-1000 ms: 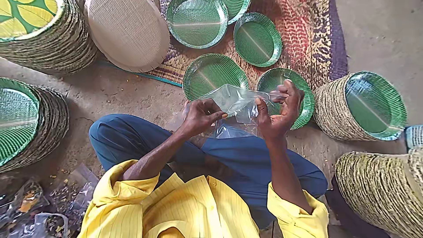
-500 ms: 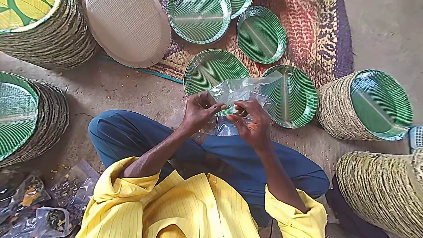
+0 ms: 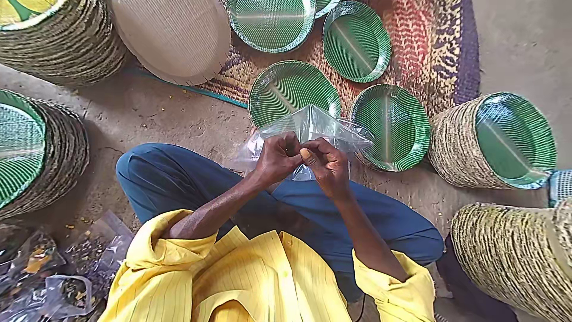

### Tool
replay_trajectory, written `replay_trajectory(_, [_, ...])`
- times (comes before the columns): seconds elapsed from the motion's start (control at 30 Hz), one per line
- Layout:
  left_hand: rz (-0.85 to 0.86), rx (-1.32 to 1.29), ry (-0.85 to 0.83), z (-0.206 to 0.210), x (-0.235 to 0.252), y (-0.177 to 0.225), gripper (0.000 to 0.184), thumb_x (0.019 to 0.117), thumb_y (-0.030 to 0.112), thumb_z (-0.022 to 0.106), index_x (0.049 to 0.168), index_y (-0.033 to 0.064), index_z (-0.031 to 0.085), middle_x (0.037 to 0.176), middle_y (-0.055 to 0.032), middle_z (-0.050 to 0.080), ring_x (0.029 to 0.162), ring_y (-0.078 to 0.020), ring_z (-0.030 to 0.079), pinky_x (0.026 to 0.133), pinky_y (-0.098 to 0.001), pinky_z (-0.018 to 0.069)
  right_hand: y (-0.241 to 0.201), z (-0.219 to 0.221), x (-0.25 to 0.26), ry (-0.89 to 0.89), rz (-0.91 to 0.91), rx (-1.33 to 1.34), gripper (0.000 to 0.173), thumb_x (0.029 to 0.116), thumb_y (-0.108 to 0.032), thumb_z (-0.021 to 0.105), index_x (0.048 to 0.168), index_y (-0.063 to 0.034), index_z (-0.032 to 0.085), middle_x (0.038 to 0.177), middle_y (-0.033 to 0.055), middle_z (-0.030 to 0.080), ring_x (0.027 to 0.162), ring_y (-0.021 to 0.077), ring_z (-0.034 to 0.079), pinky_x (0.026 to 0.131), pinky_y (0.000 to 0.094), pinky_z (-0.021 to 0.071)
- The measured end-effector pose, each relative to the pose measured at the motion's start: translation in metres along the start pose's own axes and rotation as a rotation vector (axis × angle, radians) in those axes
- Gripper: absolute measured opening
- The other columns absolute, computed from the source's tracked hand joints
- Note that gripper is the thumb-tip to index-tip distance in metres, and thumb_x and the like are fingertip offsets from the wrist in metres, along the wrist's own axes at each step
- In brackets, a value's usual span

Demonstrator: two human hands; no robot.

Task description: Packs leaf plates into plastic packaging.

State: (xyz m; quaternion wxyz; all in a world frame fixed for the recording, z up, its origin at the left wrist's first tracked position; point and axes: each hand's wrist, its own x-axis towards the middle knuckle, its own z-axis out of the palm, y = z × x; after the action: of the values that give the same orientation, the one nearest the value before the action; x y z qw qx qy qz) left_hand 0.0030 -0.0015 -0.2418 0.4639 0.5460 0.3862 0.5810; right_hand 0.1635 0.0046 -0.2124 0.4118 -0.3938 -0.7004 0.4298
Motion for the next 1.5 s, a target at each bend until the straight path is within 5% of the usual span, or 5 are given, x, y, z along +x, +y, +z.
replay_trajectory(0.27, [0.036,0.128,-0.13,-0.004,0.001,0.005,0.025,0.0819,0.002,0.079,0.074,0.0068,0.056,0.063,0.0043,0.055,0.058,-0.0001,0.052,0.057,-0.0175,0.0455,-0.003,-0.004,0.0,0.06,0.064,0.101,0.011,0.0941,0.001,0.063,0.101,-0.0039,0.071,0.088,-0.0068,0.073,0.075,-0.0005,0.069,0.073,0.0202,0.0609])
replay_trajectory(0.53, [0.027,-0.071,-0.265,-0.014,0.006,0.008,0.005,0.0896,-0.001,0.069,0.092,0.0004,0.064,0.082,0.0023,0.069,0.075,-0.0008,0.065,0.073,-0.0203,0.0569,0.002,-0.011,0.002,0.041,0.052,0.165,0.011,0.0962,-0.002,0.061,0.096,-0.0085,0.069,0.086,-0.0066,0.069,0.073,0.0022,0.066,0.07,0.0218,0.0592])
replay_trajectory(0.87, [-0.065,-0.11,-0.262,-0.021,0.01,0.012,0.014,0.0913,-0.005,0.065,0.105,-0.0037,0.065,0.089,0.0025,0.07,0.08,0.0001,0.067,0.079,-0.0191,0.0582,0.004,-0.013,0.002,0.091,0.073,0.209,0.013,0.0965,-0.002,0.061,0.097,-0.0109,0.07,0.084,-0.0069,0.073,0.075,0.0039,0.069,0.074,0.0244,0.061])
replay_trajectory(1.5, [-0.178,-0.194,-0.24,-0.031,0.011,0.013,0.008,0.0942,0.002,0.063,0.096,0.0032,0.071,0.086,0.0047,0.071,0.077,-0.0007,0.065,0.072,-0.0202,0.0568,0.006,-0.017,0.003,0.088,0.116,0.328,0.019,0.0935,0.0,0.059,0.091,-0.014,0.071,0.082,-0.0058,0.073,0.073,0.0048,0.069,0.072,0.023,0.0603])
